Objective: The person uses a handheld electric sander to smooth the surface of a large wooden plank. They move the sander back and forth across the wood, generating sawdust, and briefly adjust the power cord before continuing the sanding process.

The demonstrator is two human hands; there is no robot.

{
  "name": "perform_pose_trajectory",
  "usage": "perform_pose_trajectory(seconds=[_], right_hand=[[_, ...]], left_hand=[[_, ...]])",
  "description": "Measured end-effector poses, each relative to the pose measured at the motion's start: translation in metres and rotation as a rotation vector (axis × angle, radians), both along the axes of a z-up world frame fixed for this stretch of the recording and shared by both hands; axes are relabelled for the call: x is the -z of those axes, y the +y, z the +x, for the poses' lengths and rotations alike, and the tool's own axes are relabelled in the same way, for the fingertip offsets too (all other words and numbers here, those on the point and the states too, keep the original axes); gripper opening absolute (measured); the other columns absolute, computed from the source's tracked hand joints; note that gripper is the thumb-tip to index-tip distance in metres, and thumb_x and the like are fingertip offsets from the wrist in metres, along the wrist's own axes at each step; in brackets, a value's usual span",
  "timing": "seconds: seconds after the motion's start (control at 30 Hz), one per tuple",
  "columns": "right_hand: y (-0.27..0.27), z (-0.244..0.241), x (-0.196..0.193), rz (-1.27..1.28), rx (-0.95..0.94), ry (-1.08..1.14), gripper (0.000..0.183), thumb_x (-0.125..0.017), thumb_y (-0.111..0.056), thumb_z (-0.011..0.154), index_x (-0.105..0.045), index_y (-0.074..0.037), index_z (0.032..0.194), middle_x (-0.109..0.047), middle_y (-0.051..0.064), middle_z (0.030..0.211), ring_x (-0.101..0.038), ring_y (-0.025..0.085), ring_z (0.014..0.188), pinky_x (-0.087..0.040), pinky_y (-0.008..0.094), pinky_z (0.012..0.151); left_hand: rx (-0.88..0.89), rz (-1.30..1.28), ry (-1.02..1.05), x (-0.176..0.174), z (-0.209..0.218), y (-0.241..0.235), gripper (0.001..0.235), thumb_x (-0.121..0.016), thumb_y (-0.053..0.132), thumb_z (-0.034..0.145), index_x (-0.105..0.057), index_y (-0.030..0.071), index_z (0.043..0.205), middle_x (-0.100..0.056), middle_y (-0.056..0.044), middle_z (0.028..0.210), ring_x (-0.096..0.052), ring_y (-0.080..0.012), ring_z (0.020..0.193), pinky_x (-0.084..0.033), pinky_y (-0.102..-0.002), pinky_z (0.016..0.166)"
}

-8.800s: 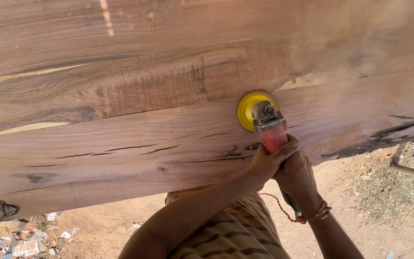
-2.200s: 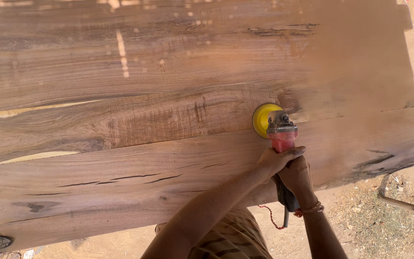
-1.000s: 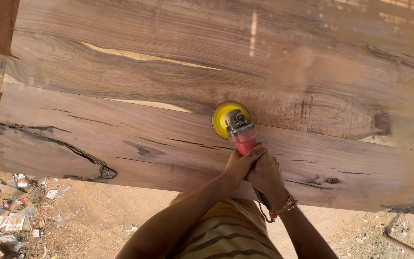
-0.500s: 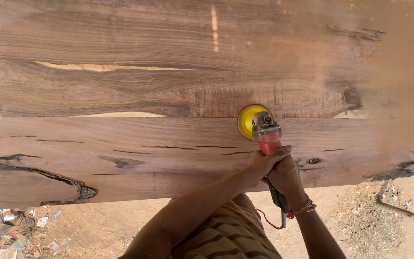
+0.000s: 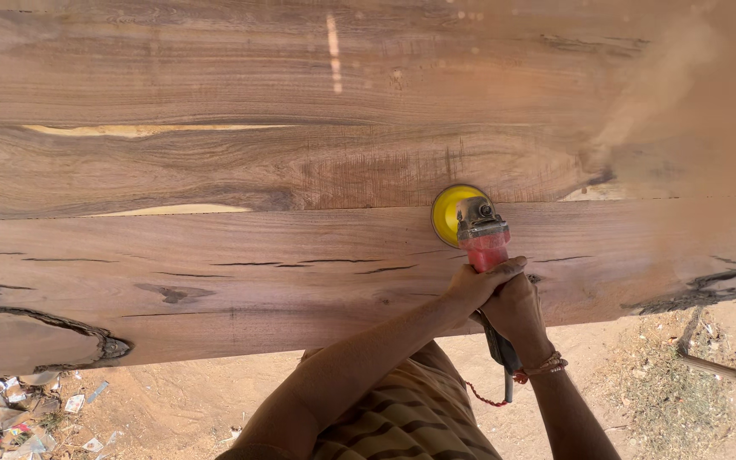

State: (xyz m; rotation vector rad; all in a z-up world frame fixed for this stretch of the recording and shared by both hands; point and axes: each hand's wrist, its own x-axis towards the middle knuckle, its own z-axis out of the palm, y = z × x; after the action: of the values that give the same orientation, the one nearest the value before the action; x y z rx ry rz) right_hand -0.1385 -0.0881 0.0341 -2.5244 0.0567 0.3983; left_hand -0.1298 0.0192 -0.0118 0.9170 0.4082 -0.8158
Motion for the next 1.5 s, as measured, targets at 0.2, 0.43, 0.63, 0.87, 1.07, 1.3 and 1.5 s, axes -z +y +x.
perform_pose_trajectory(seconds=[0.2, 0.43, 0.63, 0.87, 1.07, 1.3, 1.5], right_hand=[[-0.044, 0.009, 0.0, -0.036, 0.047, 0.0, 0.033, -0.079, -0.018, 0.079, -0.061, 0.004, 0.096, -0.075, 0.021, 0.074, -0.077, 0.032, 0.067, -0.06, 0.04, 0.058], [-0.059, 0.009, -0.025, 0.191, 0.226, 0.079, 0.034, -0.075, -0.012, 0.079, -0.058, 0.002, 0.105, -0.072, 0.016, 0.072, -0.072, 0.023, 0.058, -0.057, 0.038, 0.05], [0.003, -0.015, -0.023, 0.377, 0.094, 0.091, 0.054, -0.07, -0.011, 0.08, -0.047, -0.001, 0.128, -0.071, 0.016, 0.082, -0.073, 0.027, 0.063, -0.057, 0.041, 0.052], [0.158, -0.038, -0.022, 0.146, -0.306, 0.197, 0.063, -0.08, -0.021, 0.073, -0.05, -0.004, 0.126, -0.074, 0.021, 0.09, -0.073, 0.043, 0.085, -0.058, 0.05, 0.071], [0.226, -0.043, -0.016, -0.052, -0.418, 0.267, 0.037, -0.076, -0.021, 0.079, -0.061, 0.0, 0.106, -0.075, 0.02, 0.088, -0.074, 0.041, 0.085, -0.059, 0.05, 0.072], [0.187, -0.045, -0.028, -0.035, -0.233, 0.135, 0.044, -0.079, -0.016, 0.073, -0.058, 0.001, 0.108, -0.075, 0.022, 0.082, -0.075, 0.04, 0.078, -0.06, 0.049, 0.066], [0.17, -0.044, -0.031, -0.033, -0.116, 0.185, 0.039, -0.078, -0.017, 0.078, -0.059, -0.001, 0.108, -0.076, 0.019, 0.079, -0.079, 0.035, 0.075, -0.063, 0.044, 0.064]], left_hand=[[0.009, 0.025, -0.019, -0.004, 0.012, -0.041, 0.083, -0.076, 0.067, 0.073, -0.066, -0.002, 0.118, -0.071, -0.019, 0.105, -0.076, -0.0306, 0.089, -0.066, -0.044, 0.065], [0.137, 0.075, -0.047, 0.004, 0.021, -0.082, 0.087, -0.075, 0.066, 0.073, -0.062, -0.005, 0.121, -0.069, -0.022, 0.105, -0.07, -0.0337, 0.086, -0.062, -0.051, 0.06], [-0.046, 0.088, 0.06, -0.004, -0.019, -0.009, 0.09, -0.079, 0.065, 0.069, -0.06, -0.003, 0.125, -0.067, -0.018, 0.107, -0.069, -0.0314, 0.099, -0.061, -0.048, 0.071], [-0.517, 0.089, 0.183, -0.031, -0.082, 0.148, 0.074, -0.079, 0.057, 0.076, -0.062, 0.006, 0.126, -0.07, -0.007, 0.11, -0.069, -0.0166, 0.101, -0.058, -0.034, 0.084], [-0.622, -0.012, 0.189, -0.024, -0.098, 0.215, 0.067, -0.078, 0.055, 0.081, -0.062, 0.004, 0.122, -0.069, -0.008, 0.107, -0.068, -0.0168, 0.097, -0.058, -0.034, 0.082], [-0.418, -0.074, 0.167, -0.026, -0.081, 0.177, 0.067, -0.079, 0.057, 0.076, -0.065, 0.008, 0.12, -0.07, -0.008, 0.107, -0.071, -0.0151, 0.092, -0.06, -0.033, 0.076], [-0.246, -0.025, 0.178, -0.024, -0.069, 0.157, 0.074, -0.078, 0.063, 0.074, -0.066, 0.003, 0.116, -0.072, -0.013, 0.105, -0.075, -0.0217, 0.088, -0.065, -0.04, 0.069]])
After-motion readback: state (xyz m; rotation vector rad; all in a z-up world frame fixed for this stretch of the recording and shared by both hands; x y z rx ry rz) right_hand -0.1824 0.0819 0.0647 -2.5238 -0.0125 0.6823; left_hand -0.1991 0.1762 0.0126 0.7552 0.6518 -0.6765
